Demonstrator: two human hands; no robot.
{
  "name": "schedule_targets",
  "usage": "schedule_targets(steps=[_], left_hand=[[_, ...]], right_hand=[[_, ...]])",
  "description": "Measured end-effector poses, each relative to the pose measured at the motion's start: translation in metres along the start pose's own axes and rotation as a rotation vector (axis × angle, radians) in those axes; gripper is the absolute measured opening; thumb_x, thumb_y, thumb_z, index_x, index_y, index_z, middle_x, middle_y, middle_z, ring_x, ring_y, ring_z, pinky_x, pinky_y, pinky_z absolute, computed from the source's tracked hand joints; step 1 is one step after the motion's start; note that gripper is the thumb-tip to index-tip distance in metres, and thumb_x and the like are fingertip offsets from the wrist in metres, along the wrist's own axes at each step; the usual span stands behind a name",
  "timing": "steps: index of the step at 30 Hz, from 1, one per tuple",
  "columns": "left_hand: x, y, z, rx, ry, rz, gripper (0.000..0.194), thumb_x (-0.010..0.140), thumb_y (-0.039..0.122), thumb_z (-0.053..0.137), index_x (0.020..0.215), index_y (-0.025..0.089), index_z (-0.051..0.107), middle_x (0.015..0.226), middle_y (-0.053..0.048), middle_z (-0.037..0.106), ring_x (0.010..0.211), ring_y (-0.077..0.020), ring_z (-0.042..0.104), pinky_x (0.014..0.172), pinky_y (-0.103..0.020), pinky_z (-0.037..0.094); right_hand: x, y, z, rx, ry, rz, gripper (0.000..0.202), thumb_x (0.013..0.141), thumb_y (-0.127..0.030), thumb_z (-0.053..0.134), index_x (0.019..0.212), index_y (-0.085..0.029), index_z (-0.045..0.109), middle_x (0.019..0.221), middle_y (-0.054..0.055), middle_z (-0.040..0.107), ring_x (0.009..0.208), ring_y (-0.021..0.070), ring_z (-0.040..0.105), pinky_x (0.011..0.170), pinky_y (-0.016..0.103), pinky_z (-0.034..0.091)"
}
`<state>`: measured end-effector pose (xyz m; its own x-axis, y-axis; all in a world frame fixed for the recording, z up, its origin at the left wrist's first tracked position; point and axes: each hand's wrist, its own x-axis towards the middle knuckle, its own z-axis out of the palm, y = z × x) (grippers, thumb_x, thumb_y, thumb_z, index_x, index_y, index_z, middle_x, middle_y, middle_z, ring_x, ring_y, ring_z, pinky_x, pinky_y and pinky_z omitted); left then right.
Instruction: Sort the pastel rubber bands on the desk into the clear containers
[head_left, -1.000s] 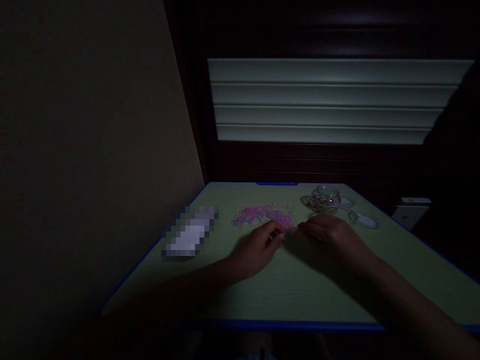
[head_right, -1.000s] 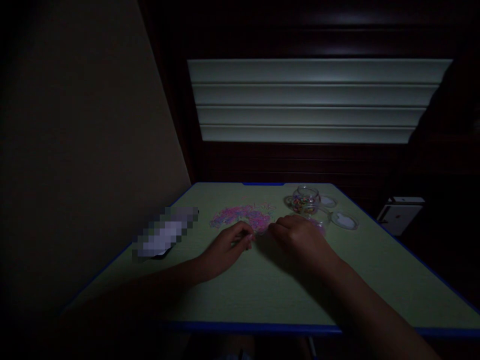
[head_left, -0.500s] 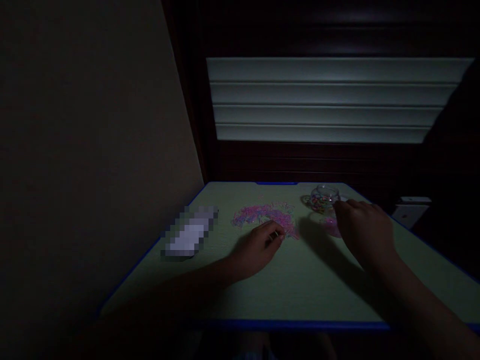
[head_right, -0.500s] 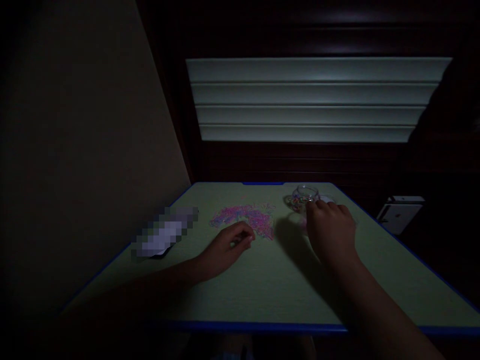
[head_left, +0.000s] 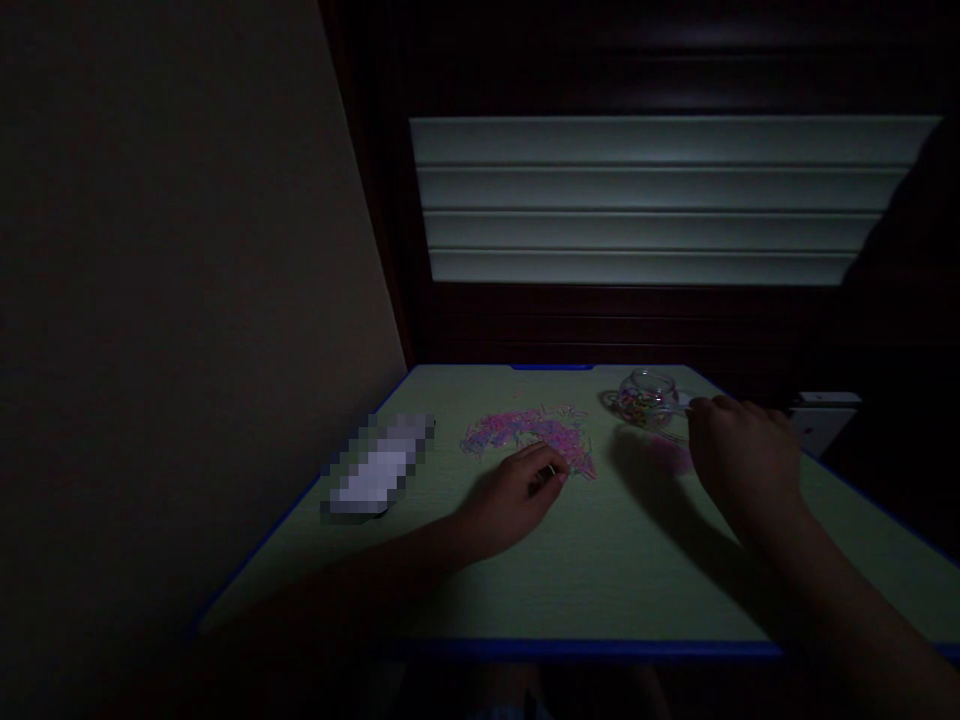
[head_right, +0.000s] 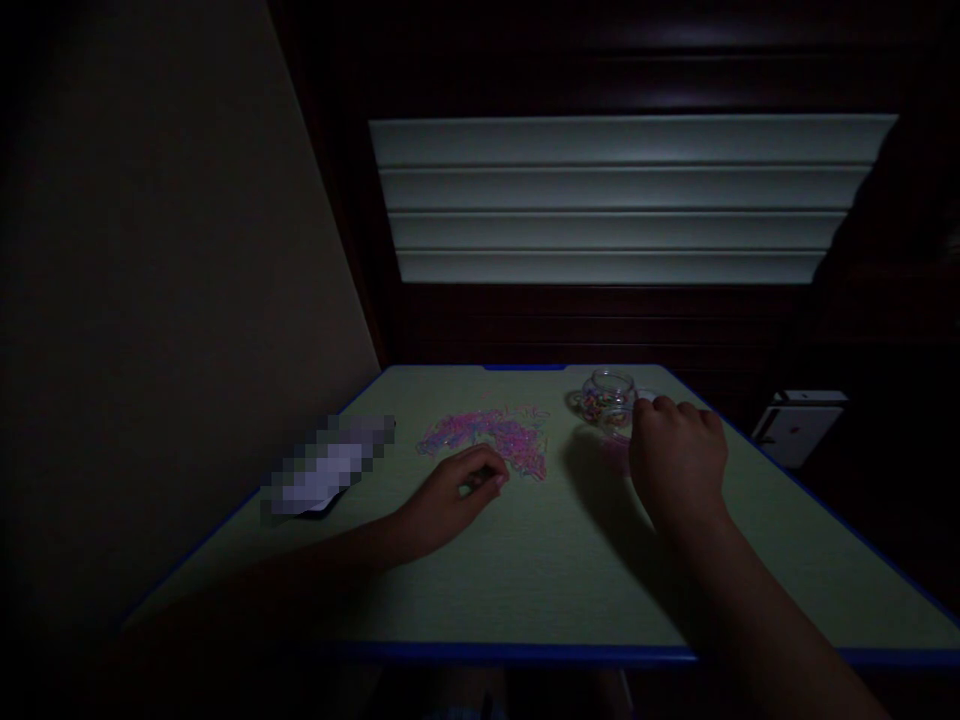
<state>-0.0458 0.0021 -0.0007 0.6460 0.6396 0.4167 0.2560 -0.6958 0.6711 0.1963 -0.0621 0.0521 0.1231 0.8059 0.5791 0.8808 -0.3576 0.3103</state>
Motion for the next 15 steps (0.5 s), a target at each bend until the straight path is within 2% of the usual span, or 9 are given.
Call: schedule_targets(steps=[15], left_hand=[[0.0009,0.0032,-0.0014,0.019,-0.020,0.040,0.010,0.089,0.017,0.044,0.085,0.019,0.053,0.086,0.000,0.053,0.075,-0.0109,0.050,0.067,-0.022,0.041]], right_hand=[[-0.0017,-0.0024,-0.0019,-0.040,-0.013,0.016,0.022,0.085,-0.012,0.038,0.078,-0.014,0.059,0.078,0.010,0.062,0.075,0.0247,0.058,0.063,0.034,0.028]])
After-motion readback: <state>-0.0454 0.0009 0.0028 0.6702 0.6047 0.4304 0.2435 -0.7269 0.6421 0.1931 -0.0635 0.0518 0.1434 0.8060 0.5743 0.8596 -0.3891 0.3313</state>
